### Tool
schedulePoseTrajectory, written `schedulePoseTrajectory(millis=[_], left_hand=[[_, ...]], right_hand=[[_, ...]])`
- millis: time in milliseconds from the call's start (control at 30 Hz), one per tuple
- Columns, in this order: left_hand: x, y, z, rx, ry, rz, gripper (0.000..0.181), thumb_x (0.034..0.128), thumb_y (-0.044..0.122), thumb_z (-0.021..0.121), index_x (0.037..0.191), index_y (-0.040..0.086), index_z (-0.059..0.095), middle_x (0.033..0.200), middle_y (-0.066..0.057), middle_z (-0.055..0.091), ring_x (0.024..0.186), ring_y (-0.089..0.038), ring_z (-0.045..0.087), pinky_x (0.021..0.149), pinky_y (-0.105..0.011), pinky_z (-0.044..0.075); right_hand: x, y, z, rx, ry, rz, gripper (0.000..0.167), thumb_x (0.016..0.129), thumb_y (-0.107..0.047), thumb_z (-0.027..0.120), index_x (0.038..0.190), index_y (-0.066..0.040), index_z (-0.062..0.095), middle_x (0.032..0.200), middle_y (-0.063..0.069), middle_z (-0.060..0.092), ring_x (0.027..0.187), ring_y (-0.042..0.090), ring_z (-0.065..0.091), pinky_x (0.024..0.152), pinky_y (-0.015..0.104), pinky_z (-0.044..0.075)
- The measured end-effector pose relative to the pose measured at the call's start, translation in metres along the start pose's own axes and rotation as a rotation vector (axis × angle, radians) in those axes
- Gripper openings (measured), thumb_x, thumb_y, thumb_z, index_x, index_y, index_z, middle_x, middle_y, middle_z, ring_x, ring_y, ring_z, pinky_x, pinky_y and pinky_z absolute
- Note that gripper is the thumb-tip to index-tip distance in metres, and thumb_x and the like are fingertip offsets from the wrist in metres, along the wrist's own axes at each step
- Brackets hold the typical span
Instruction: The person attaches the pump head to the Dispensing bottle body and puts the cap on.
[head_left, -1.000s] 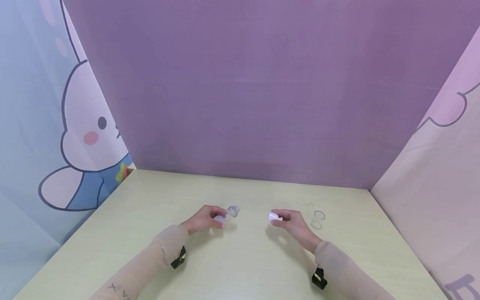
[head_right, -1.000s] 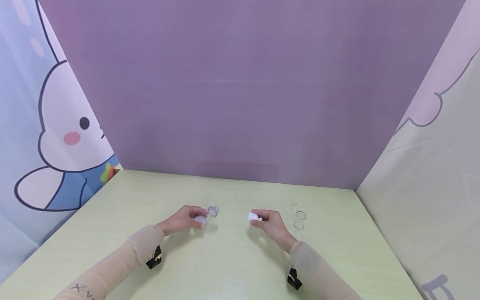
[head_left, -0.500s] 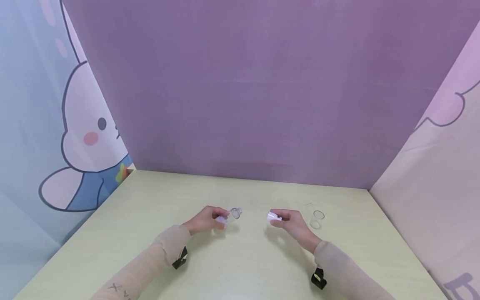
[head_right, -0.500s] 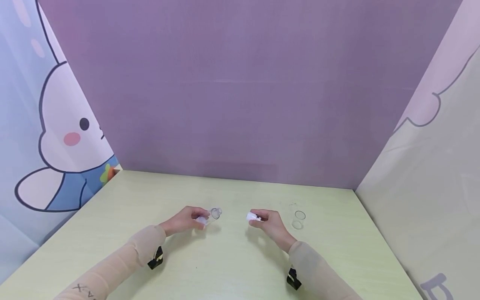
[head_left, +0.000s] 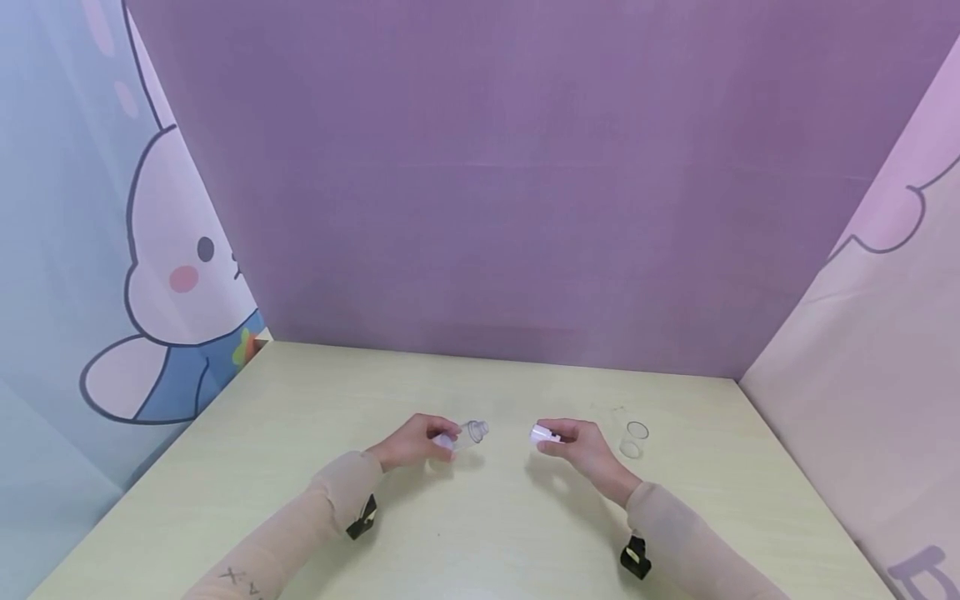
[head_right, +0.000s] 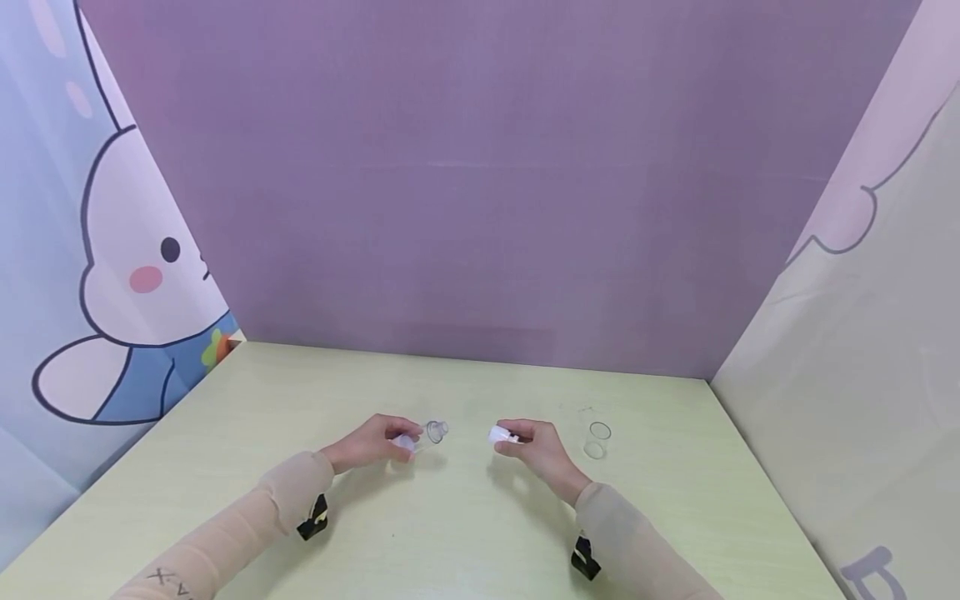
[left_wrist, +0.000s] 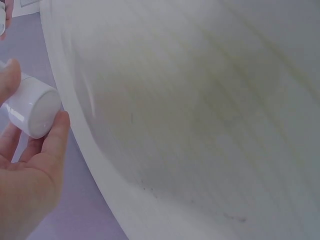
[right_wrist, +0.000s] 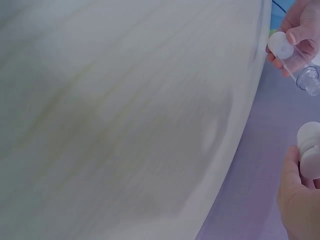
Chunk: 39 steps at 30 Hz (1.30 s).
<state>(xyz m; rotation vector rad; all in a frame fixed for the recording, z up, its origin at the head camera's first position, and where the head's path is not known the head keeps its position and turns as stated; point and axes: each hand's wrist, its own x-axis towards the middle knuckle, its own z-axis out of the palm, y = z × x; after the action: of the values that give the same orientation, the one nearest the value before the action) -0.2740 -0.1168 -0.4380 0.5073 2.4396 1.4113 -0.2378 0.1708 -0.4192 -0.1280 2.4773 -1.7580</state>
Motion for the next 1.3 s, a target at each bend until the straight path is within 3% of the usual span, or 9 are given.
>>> schedulePoseTrajectory(millis=[1300], left_hand=[[0.0038, 0.0049, 0.0104, 0.025, -0.016, -0.017, 0.041, 0.0737, 0.008, 0.073, 0.113, 0.004, 0.063, 0.113, -0.009, 0.062, 0.096, -0.017, 0.055, 0.086, -0.034, 0.045]], right_hand=[[-0.0051, -0.0075, 0.0089, -0.015, -0.058, -0.055, 0.041, 0.079, -0.012, 0.070, 0.117, -0.001, 0.061, 0.111, 0.013, 0.065, 0.093, 0.012, 0.060, 0.082, 0.029, 0.049]])
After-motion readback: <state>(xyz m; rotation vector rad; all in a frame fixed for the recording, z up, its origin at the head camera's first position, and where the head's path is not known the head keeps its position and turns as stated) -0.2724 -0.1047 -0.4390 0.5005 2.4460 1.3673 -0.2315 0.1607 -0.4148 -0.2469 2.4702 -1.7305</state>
